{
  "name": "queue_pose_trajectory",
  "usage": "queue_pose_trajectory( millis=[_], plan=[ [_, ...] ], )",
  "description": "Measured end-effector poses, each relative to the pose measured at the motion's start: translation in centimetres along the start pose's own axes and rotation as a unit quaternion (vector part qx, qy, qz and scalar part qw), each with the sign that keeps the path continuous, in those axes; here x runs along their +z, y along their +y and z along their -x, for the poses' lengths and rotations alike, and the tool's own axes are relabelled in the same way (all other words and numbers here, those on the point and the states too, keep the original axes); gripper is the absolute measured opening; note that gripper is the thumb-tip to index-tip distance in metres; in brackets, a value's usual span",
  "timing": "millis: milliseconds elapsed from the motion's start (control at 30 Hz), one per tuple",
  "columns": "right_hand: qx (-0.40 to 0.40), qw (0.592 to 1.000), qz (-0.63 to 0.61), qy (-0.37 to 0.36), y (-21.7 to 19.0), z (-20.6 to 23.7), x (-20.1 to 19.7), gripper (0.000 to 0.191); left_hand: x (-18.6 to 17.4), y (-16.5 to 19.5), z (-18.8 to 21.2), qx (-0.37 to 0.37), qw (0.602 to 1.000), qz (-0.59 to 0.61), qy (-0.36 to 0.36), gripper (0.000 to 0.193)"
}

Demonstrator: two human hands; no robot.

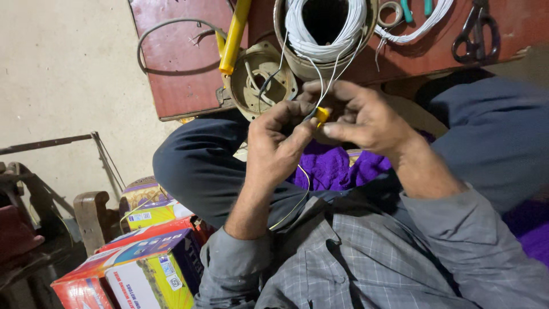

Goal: The person sits cross-legged and wraps electrical tape around a wire connection on a motor housing. They then cut a piece of yellow plastic conduit with scissors and slide it over the wires, followed by wrapping additional tape around the junction.

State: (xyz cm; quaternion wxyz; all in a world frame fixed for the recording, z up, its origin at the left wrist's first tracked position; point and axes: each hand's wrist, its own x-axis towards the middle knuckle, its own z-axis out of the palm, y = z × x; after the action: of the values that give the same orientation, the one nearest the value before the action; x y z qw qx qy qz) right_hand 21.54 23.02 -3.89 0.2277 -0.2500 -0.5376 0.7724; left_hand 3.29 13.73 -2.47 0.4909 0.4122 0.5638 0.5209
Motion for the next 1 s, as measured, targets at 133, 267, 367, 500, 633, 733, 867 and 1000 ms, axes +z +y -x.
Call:
queue_pose_trajectory(
  millis=[133, 267, 367, 500, 633, 733, 867, 1000],
  plan=[
    [0.08, 0.997, -0.023, 0.006, 1.1, -0.1, -0.8, 0.033, 0.1, 0.6, 0.1, 0.011, 1.0, -0.023, 0.007, 0.014],
    [0.04, 0.994, 0.083, 0.051, 2.6, 1.3, -2.3, 0.015, 0.2, 1.1, 0.5, 0.02, 0.997, -0.059, 0.035, 0.017],
    [-0.005, 0.995, 0.079, 0.064, 2.6, 2.9, -3.4, 0.016, 0.2, 0.9, 0.8, 0.065, 0.991, -0.102, 0.063, 0.012],
    [-0.058, 0.998, 0.028, 0.023, -0.6, 3.3, -3.7, 0.018, -0.1, 0.1, 1.2, 0.128, 0.973, -0.178, 0.068, 0.012],
    [-0.023, 0.97, 0.243, 0.001, -5.1, -0.5, -2.1, 0.017, -0.1, -0.7, 0.8, 0.262, 0.914, -0.302, 0.066, 0.023],
    [-0.071, 0.869, 0.487, -0.046, -6.2, -4.5, -0.1, 0.023, 0.4, -1.1, 0.8, 0.287, 0.885, -0.359, 0.076, 0.024],
    [-0.008, 0.782, 0.619, -0.073, -6.1, -7.0, 1.3, 0.026, 1.0, -1.4, 0.9, 0.304, 0.865, -0.39, 0.087, 0.03],
    [0.016, 0.814, 0.573, -0.091, -7.1, -6.7, 1.0, 0.028, 1.1, -1.3, 0.8, 0.3, 0.865, -0.394, 0.087, 0.035]
  ],
)
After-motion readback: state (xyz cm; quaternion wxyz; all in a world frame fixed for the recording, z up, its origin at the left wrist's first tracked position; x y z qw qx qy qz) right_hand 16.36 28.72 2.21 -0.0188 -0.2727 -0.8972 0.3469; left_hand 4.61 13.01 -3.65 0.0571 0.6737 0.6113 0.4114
